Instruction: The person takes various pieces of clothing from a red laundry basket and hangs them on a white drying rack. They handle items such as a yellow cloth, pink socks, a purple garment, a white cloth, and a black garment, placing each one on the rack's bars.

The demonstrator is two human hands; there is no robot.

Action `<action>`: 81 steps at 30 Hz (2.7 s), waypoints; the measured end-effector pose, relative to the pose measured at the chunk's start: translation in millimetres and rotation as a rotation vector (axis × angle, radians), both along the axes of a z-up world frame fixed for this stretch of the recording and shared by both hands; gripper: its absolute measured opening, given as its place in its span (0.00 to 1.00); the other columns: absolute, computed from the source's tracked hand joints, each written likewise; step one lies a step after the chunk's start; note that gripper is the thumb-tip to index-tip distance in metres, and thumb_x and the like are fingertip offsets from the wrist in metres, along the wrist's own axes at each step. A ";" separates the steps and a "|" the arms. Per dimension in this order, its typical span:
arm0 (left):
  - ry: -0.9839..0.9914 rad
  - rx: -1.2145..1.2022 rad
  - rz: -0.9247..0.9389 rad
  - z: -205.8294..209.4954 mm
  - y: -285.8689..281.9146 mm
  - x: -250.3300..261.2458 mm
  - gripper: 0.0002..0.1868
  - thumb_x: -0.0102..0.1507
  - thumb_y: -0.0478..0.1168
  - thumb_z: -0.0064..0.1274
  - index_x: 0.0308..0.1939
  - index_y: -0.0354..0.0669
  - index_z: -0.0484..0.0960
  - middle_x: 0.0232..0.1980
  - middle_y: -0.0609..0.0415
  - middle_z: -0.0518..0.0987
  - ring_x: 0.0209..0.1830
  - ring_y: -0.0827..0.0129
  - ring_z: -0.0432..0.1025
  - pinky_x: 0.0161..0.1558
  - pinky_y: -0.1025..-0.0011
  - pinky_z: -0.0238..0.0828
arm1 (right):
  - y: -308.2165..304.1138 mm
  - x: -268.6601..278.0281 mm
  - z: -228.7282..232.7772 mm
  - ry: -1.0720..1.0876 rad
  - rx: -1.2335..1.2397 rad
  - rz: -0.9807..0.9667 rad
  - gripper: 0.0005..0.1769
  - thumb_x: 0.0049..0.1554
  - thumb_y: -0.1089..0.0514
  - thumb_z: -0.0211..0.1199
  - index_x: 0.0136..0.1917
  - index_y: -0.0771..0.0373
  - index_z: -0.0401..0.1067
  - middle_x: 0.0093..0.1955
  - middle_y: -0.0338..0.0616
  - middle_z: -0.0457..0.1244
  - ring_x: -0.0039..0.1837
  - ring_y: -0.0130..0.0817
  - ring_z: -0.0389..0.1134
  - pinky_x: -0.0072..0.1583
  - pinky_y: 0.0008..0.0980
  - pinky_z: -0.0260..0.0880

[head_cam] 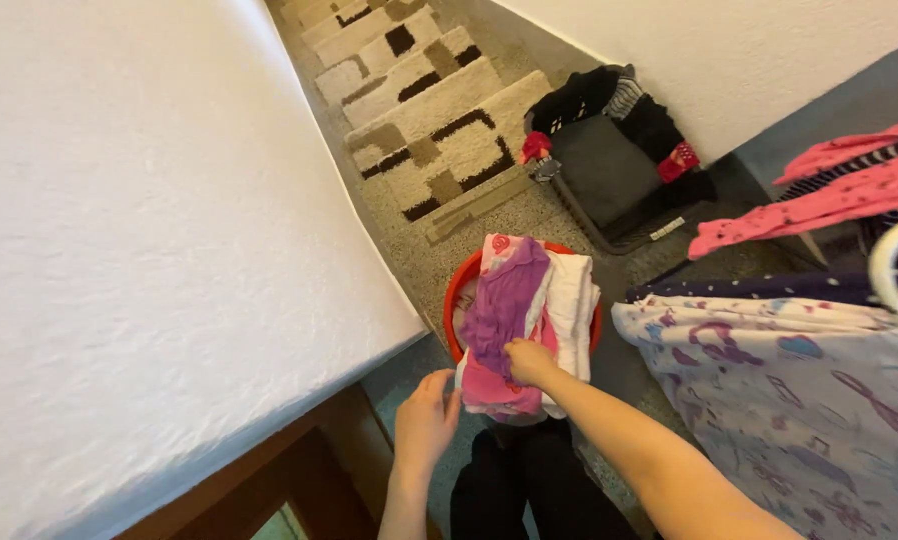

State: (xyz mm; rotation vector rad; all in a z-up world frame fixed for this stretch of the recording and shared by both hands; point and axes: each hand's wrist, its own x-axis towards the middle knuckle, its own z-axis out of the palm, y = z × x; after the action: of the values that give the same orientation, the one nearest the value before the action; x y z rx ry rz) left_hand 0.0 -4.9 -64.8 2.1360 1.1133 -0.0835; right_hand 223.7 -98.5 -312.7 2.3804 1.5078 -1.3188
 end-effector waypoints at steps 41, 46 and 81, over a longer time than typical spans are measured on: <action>-0.392 0.288 -0.228 26.3 -2.8 107.8 0.23 0.57 0.37 0.60 0.58 0.49 0.78 0.55 0.54 0.80 0.64 0.56 0.71 0.70 0.51 0.55 | -13.7 54.7 380.1 0.429 1.011 -0.615 0.08 0.51 0.67 0.73 0.45 0.60 0.83 0.47 0.43 0.71 0.49 0.30 0.71 0.51 0.26 0.72; -0.459 0.266 -0.302 130.3 -2.4 105.5 0.10 0.60 0.40 0.59 0.46 0.52 0.82 0.44 0.57 0.82 0.50 0.56 0.78 0.63 0.54 0.65 | -54.7 71.4 472.6 0.518 1.148 -0.735 0.06 0.53 0.70 0.71 0.45 0.66 0.81 0.45 0.46 0.68 0.48 0.28 0.69 0.51 0.27 0.73; -0.648 -0.465 0.287 342.3 -24.8 380.8 0.13 0.69 0.43 0.42 0.46 0.42 0.81 0.42 0.47 0.78 0.45 0.60 0.71 0.51 0.61 0.65 | -135.3 310.8 575.9 0.475 1.126 -0.706 0.13 0.59 0.65 0.65 0.57 0.62 0.79 0.44 0.46 0.73 0.48 0.30 0.74 0.52 0.28 0.75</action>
State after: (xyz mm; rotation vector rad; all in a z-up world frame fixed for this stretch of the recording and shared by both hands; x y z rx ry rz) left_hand 380.8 -29.8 277.5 1.4157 0.8815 0.4155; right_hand 534.5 -233.7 263.2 3.7839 1.9823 -1.4100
